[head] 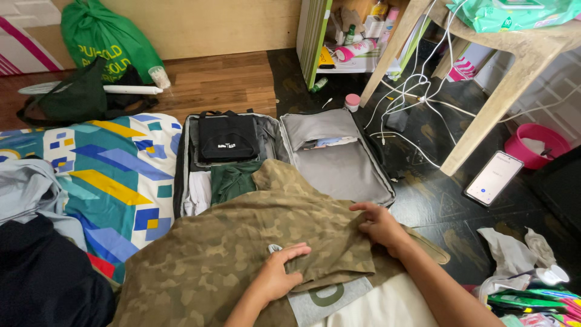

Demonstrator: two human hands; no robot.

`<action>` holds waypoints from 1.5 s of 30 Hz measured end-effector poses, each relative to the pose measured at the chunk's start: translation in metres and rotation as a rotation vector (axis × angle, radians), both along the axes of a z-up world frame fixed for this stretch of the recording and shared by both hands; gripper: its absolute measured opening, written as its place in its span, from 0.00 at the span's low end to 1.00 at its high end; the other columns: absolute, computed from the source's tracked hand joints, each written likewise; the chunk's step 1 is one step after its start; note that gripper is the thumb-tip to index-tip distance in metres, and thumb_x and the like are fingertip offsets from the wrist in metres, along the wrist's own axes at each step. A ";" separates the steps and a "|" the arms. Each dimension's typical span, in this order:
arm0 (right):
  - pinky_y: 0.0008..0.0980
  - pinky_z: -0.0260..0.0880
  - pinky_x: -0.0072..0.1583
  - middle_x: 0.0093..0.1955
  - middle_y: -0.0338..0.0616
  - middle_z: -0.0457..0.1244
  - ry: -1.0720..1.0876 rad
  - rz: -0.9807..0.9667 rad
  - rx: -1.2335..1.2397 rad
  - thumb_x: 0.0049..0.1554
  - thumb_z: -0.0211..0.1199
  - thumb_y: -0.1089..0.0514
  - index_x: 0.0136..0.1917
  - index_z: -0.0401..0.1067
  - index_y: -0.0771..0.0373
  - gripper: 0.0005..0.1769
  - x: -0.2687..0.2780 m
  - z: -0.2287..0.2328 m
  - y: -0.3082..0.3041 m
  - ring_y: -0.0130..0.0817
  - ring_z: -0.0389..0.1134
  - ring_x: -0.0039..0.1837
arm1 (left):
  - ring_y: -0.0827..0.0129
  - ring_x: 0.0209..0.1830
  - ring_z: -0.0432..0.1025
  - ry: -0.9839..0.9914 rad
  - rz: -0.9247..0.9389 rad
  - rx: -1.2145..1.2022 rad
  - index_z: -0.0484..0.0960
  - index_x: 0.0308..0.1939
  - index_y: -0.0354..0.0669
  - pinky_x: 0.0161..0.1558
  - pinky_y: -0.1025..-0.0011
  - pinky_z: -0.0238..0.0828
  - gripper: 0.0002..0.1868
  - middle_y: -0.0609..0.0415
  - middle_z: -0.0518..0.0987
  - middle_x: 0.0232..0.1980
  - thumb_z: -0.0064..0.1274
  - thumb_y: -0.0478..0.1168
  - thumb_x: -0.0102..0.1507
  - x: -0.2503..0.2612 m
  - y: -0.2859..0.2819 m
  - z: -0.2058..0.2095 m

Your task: The person packs clothes into an open suitcase on a bed. They place a patterned pouch and folded garments into the case, unfold and refold a camouflage t-shirt on the bed, lay it flat in the suitcase, tuck items beside a black pouch, and begin folding a pair of dark pants.

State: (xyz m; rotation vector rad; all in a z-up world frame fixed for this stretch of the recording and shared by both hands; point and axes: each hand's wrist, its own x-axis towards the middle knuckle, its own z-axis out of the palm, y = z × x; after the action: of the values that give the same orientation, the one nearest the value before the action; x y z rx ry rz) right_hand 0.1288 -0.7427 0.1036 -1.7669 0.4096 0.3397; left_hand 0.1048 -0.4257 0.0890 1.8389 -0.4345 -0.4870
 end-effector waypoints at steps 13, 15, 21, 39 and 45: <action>0.28 0.75 0.41 0.72 0.52 0.56 0.045 0.032 0.317 0.52 0.60 0.76 0.81 0.49 0.43 0.51 -0.028 0.046 0.002 0.28 0.70 0.47 | 0.45 0.80 0.43 -0.714 -0.213 0.419 0.79 0.66 0.51 0.72 0.36 0.34 0.30 0.47 0.59 0.79 0.55 0.57 0.62 -0.031 -0.042 0.043; 0.30 0.76 0.39 0.73 0.48 0.52 0.092 0.090 0.349 0.52 0.60 0.75 0.83 0.45 0.35 0.56 -0.037 0.064 0.005 0.30 0.68 0.43 | 0.44 0.82 0.42 -0.687 -0.332 0.402 0.74 0.71 0.50 0.72 0.34 0.32 0.31 0.47 0.57 0.81 0.49 0.59 0.68 -0.035 -0.044 0.033; 0.31 0.73 0.36 0.70 0.49 0.56 0.174 0.298 0.105 0.51 0.55 0.78 0.82 0.50 0.39 0.53 -0.032 0.079 -0.016 0.35 0.67 0.37 | 0.40 0.82 0.38 -0.567 -0.515 0.432 0.62 0.79 0.62 0.71 0.31 0.28 0.36 0.46 0.50 0.84 0.41 0.64 0.69 -0.031 -0.042 0.012; 0.49 0.78 0.35 0.43 0.58 0.71 0.260 -0.129 0.086 0.56 0.58 0.70 0.58 0.73 0.69 0.16 0.178 -0.115 -0.049 0.50 0.73 0.32 | 0.50 0.60 0.75 -0.547 0.410 0.373 0.83 0.54 0.38 0.57 0.61 0.73 0.22 0.41 0.79 0.61 0.57 0.49 0.62 0.144 0.118 -0.042; 0.42 0.66 0.29 0.26 0.49 0.63 0.280 0.103 -0.464 0.57 0.68 0.47 0.34 0.75 0.61 0.17 0.165 -0.138 -0.023 0.42 0.64 0.26 | 0.47 0.56 0.76 -0.303 0.572 0.591 0.85 0.54 0.47 0.57 0.59 0.73 0.17 0.43 0.84 0.52 0.49 0.46 0.67 0.162 0.178 -0.080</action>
State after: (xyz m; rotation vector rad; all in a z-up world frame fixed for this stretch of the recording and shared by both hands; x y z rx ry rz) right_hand 0.2934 -0.7658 -0.0349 -2.2058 0.6365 0.6059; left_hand 0.2671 -0.2480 0.0087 2.4999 0.0685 0.0786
